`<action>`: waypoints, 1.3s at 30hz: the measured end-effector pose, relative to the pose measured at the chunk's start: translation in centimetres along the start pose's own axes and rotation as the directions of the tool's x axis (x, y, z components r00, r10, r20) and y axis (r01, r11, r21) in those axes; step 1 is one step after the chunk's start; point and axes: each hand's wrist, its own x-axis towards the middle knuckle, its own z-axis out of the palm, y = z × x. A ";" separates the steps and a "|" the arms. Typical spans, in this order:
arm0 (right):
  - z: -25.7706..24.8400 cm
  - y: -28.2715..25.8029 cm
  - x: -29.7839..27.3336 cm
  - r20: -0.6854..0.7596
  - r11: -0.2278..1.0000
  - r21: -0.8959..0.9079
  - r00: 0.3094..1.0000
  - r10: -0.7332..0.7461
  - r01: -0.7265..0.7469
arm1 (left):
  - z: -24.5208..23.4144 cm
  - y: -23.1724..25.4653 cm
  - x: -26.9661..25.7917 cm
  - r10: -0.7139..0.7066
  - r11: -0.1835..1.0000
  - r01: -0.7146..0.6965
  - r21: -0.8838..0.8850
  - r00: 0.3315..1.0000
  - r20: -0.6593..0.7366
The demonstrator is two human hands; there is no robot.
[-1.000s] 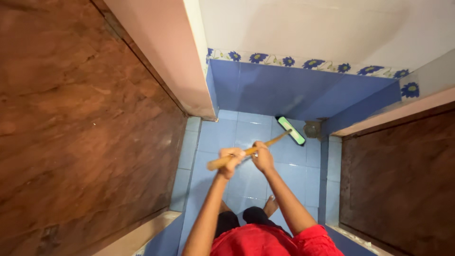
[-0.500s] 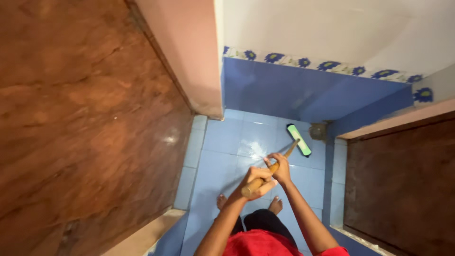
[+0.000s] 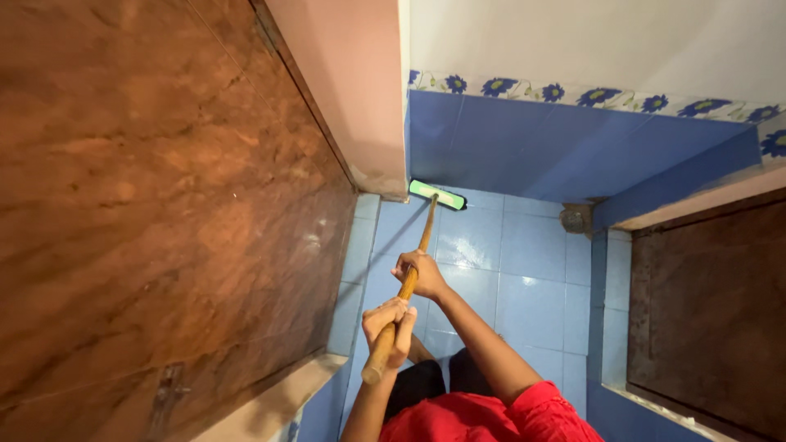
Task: The person cleans a bathroom floor using a floor wiper and water from a bucket.
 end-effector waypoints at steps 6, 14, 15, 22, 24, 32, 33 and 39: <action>-2.9 -1.2 -1.9 0.152 0.994 -0.034 0.983 -0.102 0.108 | 1.4 3.9 -0.1 -0.068 0.997 0.068 0.048 0.998 -0.010; -2.2 -6.0 -7.7 0.013 0.988 -0.029 0.989 0.151 -0.150 | -1.2 7.3 0.5 -0.224 0.971 0.212 0.111 0.968 0.111; -2.2 -6.0 -8.7 -0.038 0.981 -0.050 0.982 0.184 -0.186 | -1.5 7.1 0.7 -0.246 0.969 0.248 0.010 0.956 0.158; -8.1 1.8 -19.3 -0.319 0.880 -0.095 0.851 0.416 -0.466 | 6.8 0.1 -1.9 -0.519 0.794 0.606 -0.040 0.711 0.474; -10.7 3.6 -24.4 -0.510 0.880 -0.035 0.765 0.392 -0.474 | 11.8 -1.4 -5.0 -0.502 0.765 0.644 -0.012 0.607 0.615; -17.3 5.1 -32.2 -0.799 0.848 0.172 0.432 0.419 -0.502 | 23.4 5.0 -8.1 -0.037 0.868 0.459 -0.189 0.441 0.897; -17.6 5.1 -32.5 -0.806 0.863 0.173 0.436 0.401 -0.474 | 23.9 5.8 -8.7 -0.040 0.870 0.450 -0.203 0.474 0.880; -20.2 10.3 -28.4 -0.743 0.941 0.125 0.599 0.299 -0.315 | 25.1 4.3 -9.4 -0.135 0.940 0.322 -0.112 0.655 0.743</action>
